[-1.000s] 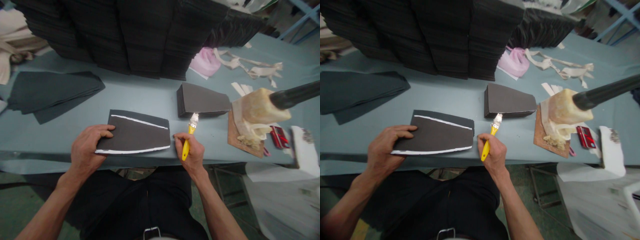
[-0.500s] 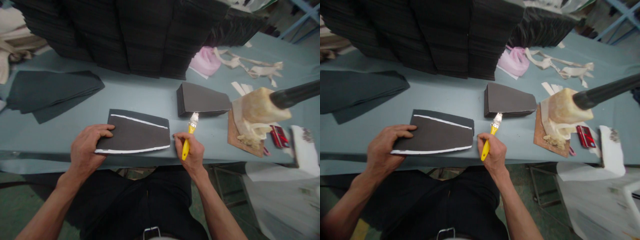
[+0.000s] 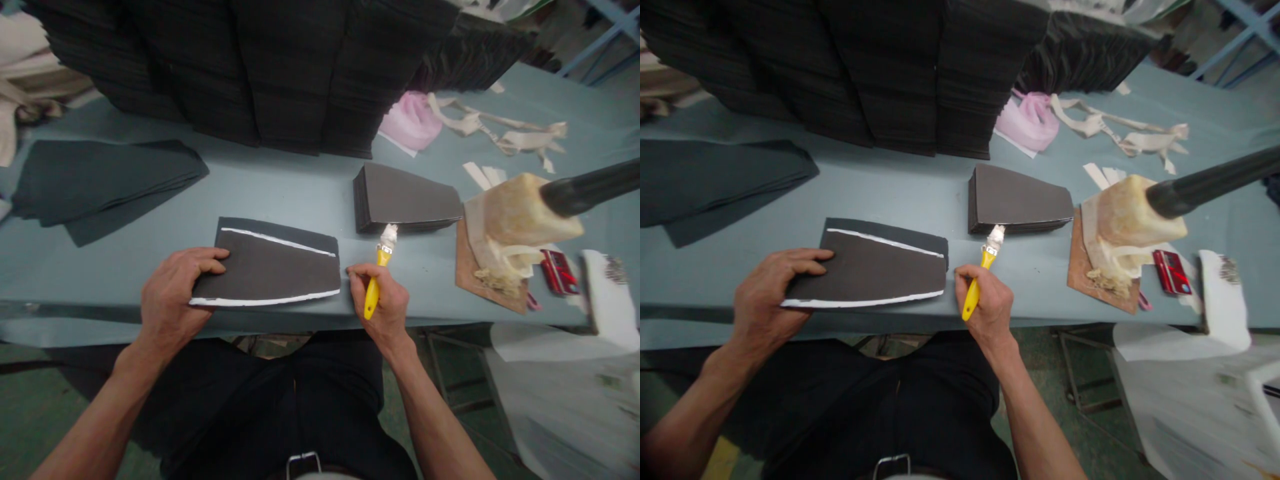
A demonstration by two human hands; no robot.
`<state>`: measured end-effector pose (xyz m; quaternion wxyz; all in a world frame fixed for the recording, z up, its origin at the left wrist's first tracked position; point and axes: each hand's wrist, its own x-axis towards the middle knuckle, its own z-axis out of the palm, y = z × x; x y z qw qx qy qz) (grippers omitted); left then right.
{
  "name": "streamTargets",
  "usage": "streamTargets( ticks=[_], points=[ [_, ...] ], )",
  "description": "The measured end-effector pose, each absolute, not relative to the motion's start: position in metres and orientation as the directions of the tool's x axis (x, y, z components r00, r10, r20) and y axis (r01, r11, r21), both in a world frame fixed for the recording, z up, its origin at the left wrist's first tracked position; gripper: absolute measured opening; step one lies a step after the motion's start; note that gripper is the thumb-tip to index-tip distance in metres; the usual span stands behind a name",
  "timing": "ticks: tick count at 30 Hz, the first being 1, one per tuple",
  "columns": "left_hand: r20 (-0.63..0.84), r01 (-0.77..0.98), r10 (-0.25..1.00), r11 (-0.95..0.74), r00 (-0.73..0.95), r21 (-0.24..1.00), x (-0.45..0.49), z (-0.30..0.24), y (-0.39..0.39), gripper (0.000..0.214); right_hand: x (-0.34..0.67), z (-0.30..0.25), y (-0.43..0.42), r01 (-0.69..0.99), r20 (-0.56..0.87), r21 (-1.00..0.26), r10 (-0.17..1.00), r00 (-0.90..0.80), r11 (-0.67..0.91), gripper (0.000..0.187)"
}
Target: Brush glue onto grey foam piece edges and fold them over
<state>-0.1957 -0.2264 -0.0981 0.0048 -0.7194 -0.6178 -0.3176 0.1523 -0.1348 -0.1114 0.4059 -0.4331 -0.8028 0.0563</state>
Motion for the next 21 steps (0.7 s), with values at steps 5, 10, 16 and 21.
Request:
streamTargets(
  ticks=[5, 10, 16, 21],
  points=[
    [0.455, 0.899, 0.889, -0.244, 0.058, 0.363, -0.1966, -0.0991, -0.2268, 0.023, 0.1519, -0.1122, -0.1349, 0.632, 0.604, -0.460, 0.742, -0.291, 0.623, 0.005],
    [0.461, 0.900, 0.885, -0.253, 0.068, 0.354, -0.1966, -0.0983, -0.2263, 0.021, 0.1522, -0.1147, -0.1345, 0.638, 0.618, -0.444, 0.731, -0.291, 0.629, 0.004],
    [0.457, 0.901, 0.887, -0.250, 0.066, 0.355, -0.1958, -0.0966, -0.2256, 0.020, 0.1517, -0.1132, -0.1349, 0.637, 0.605, -0.459, 0.743, -0.285, 0.619, 0.004],
    [0.446, 0.897, 0.893, -0.236, 0.049, 0.373, -0.1959, -0.0983, -0.2268, 0.022, 0.1510, -0.1118, -0.1346, 0.626, 0.624, -0.449, 0.725, -0.291, 0.637, 0.006]
  ],
)
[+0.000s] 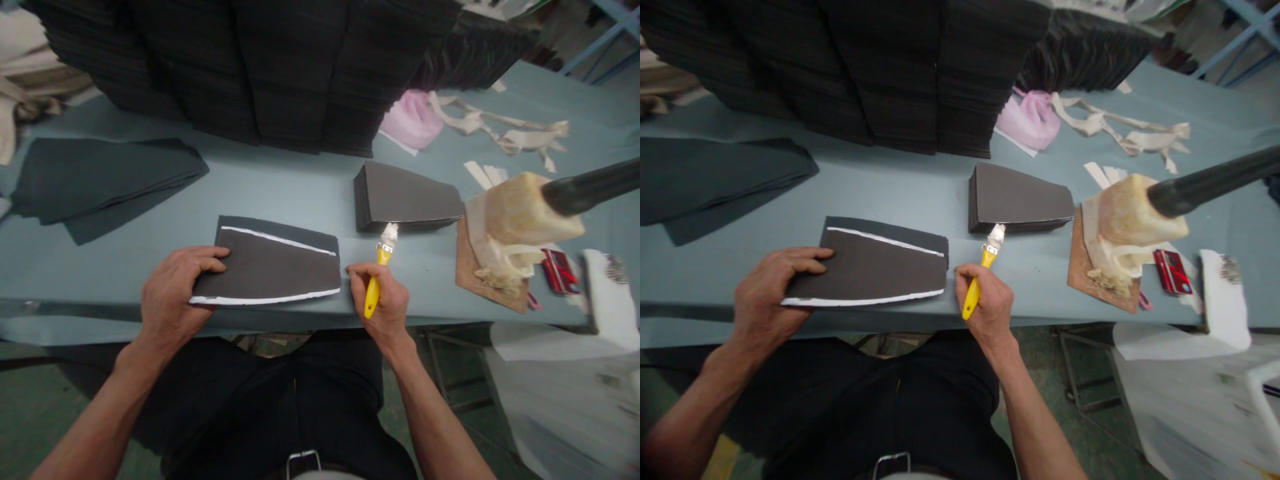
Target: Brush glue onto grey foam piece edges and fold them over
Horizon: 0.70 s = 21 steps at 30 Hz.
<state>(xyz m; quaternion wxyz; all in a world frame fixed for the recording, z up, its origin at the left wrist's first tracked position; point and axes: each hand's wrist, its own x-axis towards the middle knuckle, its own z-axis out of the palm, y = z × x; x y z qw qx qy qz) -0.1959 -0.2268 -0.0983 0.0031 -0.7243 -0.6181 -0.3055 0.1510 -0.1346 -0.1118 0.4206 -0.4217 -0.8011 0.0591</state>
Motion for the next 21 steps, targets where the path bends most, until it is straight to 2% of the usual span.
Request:
streamTargets(
  ticks=[21],
  points=[
    [0.456, 0.902, 0.888, -0.243, 0.059, 0.357, -0.1949, -0.0972, -0.2255, 0.019, 0.1515, -0.1144, -0.1345, 0.640, 0.611, -0.452, 0.738, -0.285, 0.622, 0.005]
  ],
)
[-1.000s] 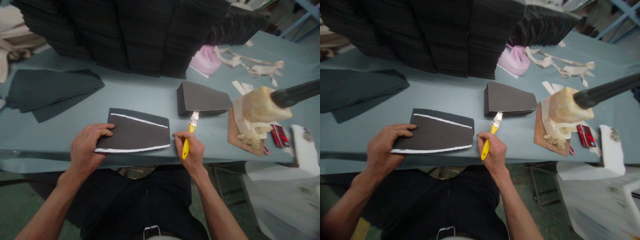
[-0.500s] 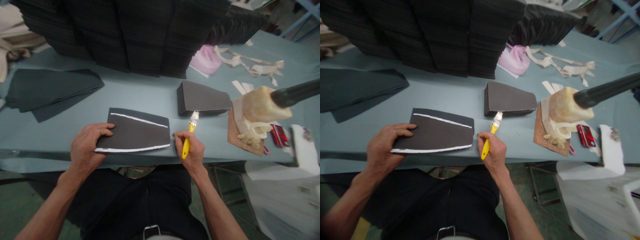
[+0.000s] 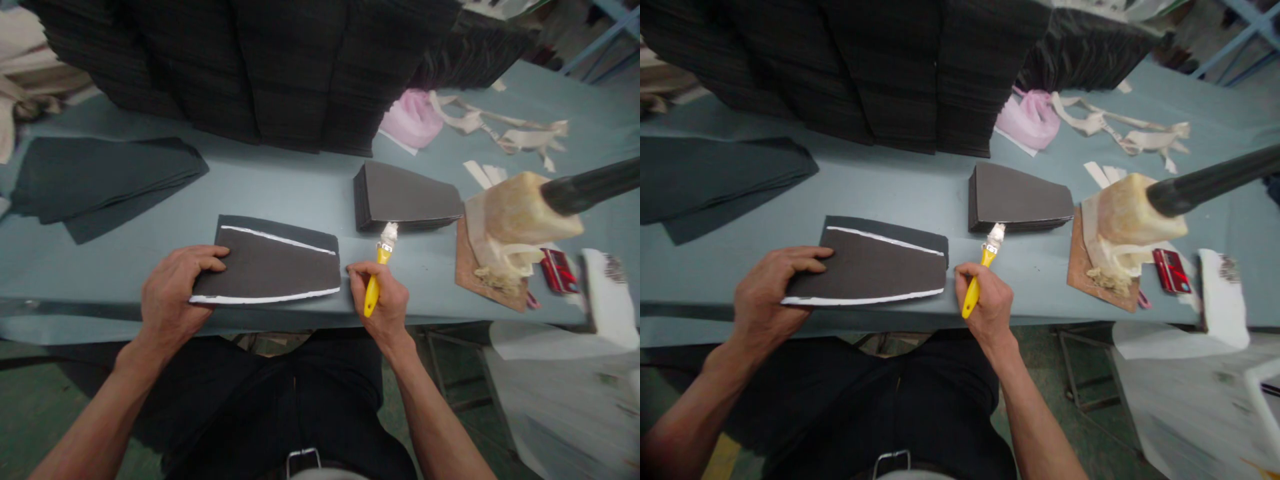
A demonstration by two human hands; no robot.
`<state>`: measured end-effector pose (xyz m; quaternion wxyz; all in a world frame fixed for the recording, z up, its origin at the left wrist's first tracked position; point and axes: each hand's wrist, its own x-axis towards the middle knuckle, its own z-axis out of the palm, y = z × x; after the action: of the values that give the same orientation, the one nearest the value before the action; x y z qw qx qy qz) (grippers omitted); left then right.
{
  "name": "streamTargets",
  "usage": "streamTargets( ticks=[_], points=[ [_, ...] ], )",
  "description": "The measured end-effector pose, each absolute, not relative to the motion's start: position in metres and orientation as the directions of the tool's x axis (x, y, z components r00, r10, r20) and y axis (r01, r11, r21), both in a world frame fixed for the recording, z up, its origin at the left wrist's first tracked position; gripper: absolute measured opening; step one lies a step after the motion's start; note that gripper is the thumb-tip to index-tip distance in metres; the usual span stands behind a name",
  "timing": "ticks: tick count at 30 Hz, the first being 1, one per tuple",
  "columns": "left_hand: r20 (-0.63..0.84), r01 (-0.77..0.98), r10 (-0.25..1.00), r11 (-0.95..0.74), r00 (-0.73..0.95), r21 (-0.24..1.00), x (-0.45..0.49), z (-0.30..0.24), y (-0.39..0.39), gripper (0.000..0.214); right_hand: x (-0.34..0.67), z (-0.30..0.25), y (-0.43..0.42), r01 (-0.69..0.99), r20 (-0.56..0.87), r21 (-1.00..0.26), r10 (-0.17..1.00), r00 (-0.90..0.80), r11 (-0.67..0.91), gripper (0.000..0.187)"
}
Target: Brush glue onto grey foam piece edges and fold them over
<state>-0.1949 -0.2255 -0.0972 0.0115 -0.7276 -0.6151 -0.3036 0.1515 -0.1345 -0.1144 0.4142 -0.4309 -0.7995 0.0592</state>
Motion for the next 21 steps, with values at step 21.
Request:
streamTargets(
  ticks=[21],
  points=[
    [0.459, 0.846, 0.889, -0.248, 0.004, 0.473, -0.1995, -0.0992, -0.2297, 0.015, 0.1511, -0.1140, -0.1341, 0.638, 0.612, -0.456, 0.739, -0.281, 0.620, 0.005]
  ],
)
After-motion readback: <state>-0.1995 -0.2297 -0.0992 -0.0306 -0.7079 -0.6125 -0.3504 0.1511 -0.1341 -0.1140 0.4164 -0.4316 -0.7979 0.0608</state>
